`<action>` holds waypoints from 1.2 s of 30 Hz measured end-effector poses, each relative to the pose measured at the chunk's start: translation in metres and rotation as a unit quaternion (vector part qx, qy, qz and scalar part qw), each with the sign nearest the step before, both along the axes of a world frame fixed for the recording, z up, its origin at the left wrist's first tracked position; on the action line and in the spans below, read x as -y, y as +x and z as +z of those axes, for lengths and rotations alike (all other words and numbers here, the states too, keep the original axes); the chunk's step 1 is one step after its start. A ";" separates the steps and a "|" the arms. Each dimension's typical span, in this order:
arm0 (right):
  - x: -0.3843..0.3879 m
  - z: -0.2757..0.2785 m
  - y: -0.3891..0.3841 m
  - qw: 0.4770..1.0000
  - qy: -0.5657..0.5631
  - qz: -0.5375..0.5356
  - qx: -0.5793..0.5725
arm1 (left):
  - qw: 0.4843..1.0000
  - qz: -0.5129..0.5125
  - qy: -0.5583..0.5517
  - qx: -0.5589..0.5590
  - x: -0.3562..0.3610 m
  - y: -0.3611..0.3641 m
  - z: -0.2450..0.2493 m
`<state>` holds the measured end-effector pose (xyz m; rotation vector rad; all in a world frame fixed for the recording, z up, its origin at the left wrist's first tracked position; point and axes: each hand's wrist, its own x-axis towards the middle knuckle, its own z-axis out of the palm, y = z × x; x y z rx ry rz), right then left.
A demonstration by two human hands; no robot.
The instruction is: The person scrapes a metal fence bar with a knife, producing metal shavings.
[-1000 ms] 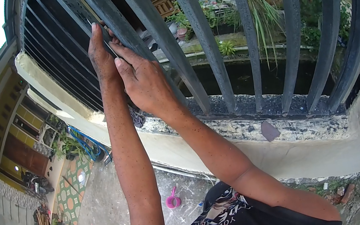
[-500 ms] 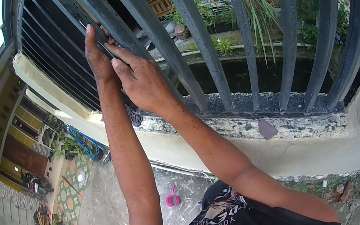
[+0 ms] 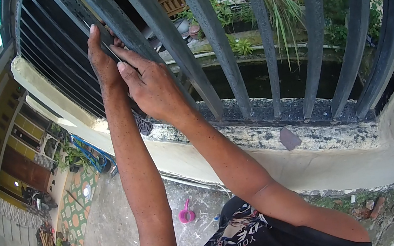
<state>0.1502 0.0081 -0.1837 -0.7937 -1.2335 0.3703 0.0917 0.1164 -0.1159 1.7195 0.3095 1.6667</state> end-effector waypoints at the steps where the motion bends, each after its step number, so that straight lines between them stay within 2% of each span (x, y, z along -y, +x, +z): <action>1: 0.002 0.001 0.002 0.999 -0.018 0.040 -0.016 | 1.000 0.010 0.009 0.006 0.001 0.000 0.000; 5: -0.005 -0.002 -0.005 0.999 0.019 -0.035 0.006 | 1.000 0.019 -0.018 0.000 0.003 0.003 0.000; 9: -0.005 0.000 -0.002 0.999 0.025 -0.018 0.013 | 0.999 -0.027 -0.033 0.012 0.002 0.001 0.002; 12: -0.005 -0.001 -0.006 0.999 0.007 -0.031 0.010 | 1.000 0.026 0.008 -0.011 0.001 0.003 0.002; 15: -0.005 -0.002 -0.001 1.000 -0.004 -0.016 0.013 | 0.999 -0.046 -0.018 0.019 0.003 0.002 0.000; 16: -0.005 -0.002 -0.001 1.000 -0.006 -0.009 0.014 | 0.999 -0.045 -0.016 0.021 0.002 0.002 0.002; 18: -0.005 -0.002 -0.004 1.000 -0.008 -0.014 0.006 | 1.000 0.025 0.005 -0.006 0.001 0.002 0.001; 20: -0.002 -0.003 -0.004 1.000 -0.008 -0.028 -0.001 | 1.000 0.010 -0.008 -0.004 0.002 0.002 -0.001; 22: -0.001 -0.004 0.001 1.000 -0.002 0.006 0.002 | 1.000 -0.005 -0.015 0.003 0.003 0.002 0.001; 26: 0.000 -0.003 -0.002 1.000 -0.014 -0.015 0.000 | 0.999 0.038 0.003 -0.008 0.001 0.001 -0.001; 28: -0.001 -0.002 -0.003 1.000 -0.008 -0.020 0.006 | 1.000 -0.008 -0.026 -0.001 0.006 0.001 0.000; 32: -0.006 -0.002 -0.002 1.000 0.015 0.007 -0.003 | 1.000 0.023 -0.009 0.005 0.006 0.001 0.002; 35: -0.005 0.000 -0.008 0.996 0.010 -0.088 0.024 | 0.998 0.054 -0.018 -0.026 0.015 0.001 0.005; 36: 0.000 0.002 -0.006 0.998 -0.020 -0.059 0.016 | 0.998 0.053 -0.015 -0.024 0.013 0.002 0.003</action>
